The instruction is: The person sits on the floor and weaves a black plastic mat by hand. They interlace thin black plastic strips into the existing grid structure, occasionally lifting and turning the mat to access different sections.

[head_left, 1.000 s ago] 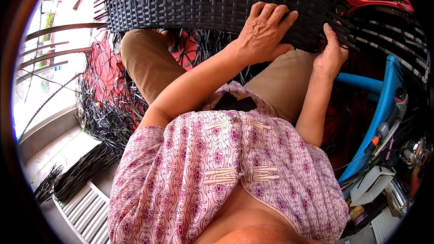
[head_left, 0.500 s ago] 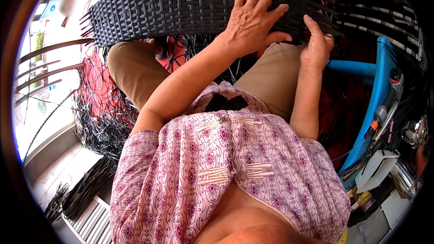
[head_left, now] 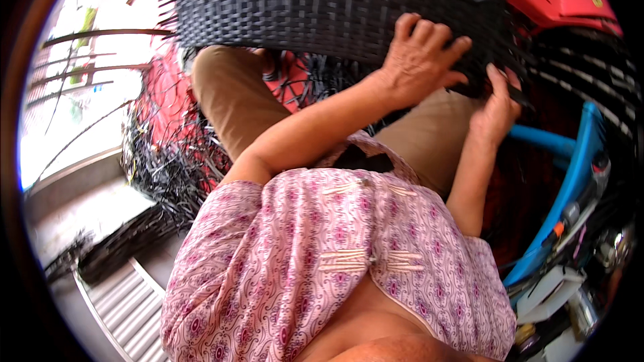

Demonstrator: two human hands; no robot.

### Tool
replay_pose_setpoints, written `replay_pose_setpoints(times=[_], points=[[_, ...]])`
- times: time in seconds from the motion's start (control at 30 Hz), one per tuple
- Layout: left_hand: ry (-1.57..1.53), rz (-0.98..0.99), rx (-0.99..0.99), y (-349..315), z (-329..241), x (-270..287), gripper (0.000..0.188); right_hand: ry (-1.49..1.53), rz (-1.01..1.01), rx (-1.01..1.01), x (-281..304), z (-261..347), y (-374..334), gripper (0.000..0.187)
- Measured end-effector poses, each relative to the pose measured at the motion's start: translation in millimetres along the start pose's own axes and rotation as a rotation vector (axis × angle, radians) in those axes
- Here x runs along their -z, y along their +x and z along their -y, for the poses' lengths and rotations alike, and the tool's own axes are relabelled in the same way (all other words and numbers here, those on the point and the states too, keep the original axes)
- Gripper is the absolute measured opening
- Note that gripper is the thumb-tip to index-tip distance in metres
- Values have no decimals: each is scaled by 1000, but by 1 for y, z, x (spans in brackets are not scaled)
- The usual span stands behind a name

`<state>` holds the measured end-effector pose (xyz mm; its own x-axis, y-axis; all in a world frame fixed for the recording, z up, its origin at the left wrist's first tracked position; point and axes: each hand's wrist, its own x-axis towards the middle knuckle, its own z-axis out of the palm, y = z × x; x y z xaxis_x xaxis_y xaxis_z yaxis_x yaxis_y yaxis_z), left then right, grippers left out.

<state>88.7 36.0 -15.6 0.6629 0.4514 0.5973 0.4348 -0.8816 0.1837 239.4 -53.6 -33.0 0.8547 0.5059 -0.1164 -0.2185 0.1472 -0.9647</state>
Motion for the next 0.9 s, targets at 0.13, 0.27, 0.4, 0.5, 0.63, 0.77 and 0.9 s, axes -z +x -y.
replay_pose_setpoints(times=[0.13, 0.27, 0.4, 0.5, 0.63, 0.77, 0.9], points=[[-81, 27, -27, -7, 2, 4, 66, 48, -17, -36, 1, 2, 3, 27], [-102, 16, -39, -15, 6, 7, 70, 165, 10, -54, -8, 6, 2, 26], [-83, 31, -28, -14, 5, 11, 69, 356, 59, -219, 19, 4, 17, 24], [-105, 17, -35, -18, 6, 9, 69, 349, 43, -217, 31, 9, 17, 23], [-302, -21, -16, -23, 19, 14, 67, 274, 18, -196, 42, 11, 15, 23], [-10, -127, 81, -32, 53, 40, 54, 285, -3, -196, 43, 10, 14, 23], [15, -69, 67, -48, 68, 42, 48, 403, -25, -147, 68, 10, 29, 22]])
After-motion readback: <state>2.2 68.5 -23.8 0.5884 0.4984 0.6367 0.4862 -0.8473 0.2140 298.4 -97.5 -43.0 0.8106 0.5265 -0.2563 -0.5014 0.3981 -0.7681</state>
